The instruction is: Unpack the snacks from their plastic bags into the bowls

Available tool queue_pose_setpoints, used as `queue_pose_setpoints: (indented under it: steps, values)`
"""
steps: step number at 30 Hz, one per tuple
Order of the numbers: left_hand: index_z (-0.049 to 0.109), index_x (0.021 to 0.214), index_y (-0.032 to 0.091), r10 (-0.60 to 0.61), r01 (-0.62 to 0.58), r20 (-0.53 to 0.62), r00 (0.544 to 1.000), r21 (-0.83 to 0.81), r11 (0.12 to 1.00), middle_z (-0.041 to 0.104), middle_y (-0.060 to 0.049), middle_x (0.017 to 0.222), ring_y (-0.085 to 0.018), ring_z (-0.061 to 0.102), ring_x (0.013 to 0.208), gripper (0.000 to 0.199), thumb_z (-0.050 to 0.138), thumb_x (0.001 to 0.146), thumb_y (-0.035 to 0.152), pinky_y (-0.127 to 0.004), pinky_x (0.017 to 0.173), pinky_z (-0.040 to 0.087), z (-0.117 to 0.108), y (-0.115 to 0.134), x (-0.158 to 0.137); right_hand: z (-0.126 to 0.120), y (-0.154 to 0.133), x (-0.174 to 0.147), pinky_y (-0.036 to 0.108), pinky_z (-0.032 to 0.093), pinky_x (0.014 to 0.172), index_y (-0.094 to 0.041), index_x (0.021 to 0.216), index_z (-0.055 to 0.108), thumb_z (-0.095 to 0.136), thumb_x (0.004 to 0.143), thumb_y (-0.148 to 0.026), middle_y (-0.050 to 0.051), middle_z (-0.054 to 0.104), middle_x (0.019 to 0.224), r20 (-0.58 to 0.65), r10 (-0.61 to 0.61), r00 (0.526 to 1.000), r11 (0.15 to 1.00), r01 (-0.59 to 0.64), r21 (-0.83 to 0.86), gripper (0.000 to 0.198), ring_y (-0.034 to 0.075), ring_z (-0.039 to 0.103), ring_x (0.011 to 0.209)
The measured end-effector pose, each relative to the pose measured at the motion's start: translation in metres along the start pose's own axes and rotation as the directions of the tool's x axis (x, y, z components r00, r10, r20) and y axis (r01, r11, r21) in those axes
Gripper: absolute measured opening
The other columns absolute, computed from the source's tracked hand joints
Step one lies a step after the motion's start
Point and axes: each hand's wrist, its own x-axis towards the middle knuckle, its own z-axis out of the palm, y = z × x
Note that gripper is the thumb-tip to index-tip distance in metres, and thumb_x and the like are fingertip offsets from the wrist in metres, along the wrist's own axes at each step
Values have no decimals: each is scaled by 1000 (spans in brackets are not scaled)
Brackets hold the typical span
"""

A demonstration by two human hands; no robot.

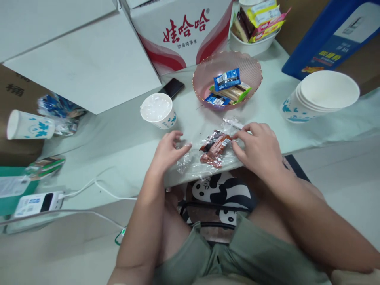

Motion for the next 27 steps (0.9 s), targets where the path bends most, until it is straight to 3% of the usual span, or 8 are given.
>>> queue_pose_setpoints:
  steps: [4,7,10,14,16,20,22,27]
  values:
    - [67,90,19,166,-163,29,986,-91,982,65,-8,110,-20,63,96,23,72,79,39,-35,87,51,18,11,2,2,-16,0,38,48,80,-22,100,71,47,95,-16,9,69,96,71,-211,975,959,193,210,24,24,61,91]
    - [60,70,19,7,13,76,997,-264,965,68,-6,86,-20,65,86,25,59,87,37,-36,85,54,25,23,2,4,-27,-4,36,48,74,-21,101,66,49,96,-25,9,69,99,188,-92,978,969,44,244,18,24,64,89]
    - [66,82,17,-169,311,278,946,-616,724,76,-10,99,-23,71,95,24,59,89,39,-37,84,58,22,33,0,7,-35,-7,37,49,70,-21,108,62,49,96,-39,11,66,105,279,72,958,956,-146,255,25,25,64,84]
    - [61,78,20,-77,472,477,875,-809,350,71,-10,131,-27,71,112,26,57,92,41,-46,93,60,11,40,-5,15,-34,-8,45,54,82,-22,116,54,53,93,-53,15,60,118,329,209,921,828,-345,443,39,29,63,101]
    - [58,72,20,-22,473,480,877,-853,220,70,-7,133,-29,69,118,30,57,92,43,-48,98,58,9,43,-8,20,-33,-5,46,56,85,-24,122,48,62,86,-57,15,54,130,372,273,887,646,-455,612,51,30,59,112]
    - [58,71,19,15,461,461,887,-887,-8,72,-9,128,-34,67,124,30,57,92,41,-48,93,60,8,49,-10,22,-36,4,39,60,69,-33,126,41,79,70,-47,5,58,129,598,259,758,16,-623,782,69,21,64,90]
    - [57,72,18,-28,437,439,898,-897,-64,73,-11,124,-34,68,121,27,56,92,37,-41,82,64,7,48,-7,21,-38,8,36,60,63,-35,122,43,82,65,-36,-1,64,119,654,233,720,-221,-615,757,68,18,65,79]
    - [54,71,19,-333,307,297,895,-951,-23,76,-11,101,-25,75,97,17,57,85,28,-19,46,54,2,33,6,15,-31,15,36,61,59,-29,115,54,76,67,-24,-1,75,93,670,247,700,-445,-532,720,53,22,73,75]
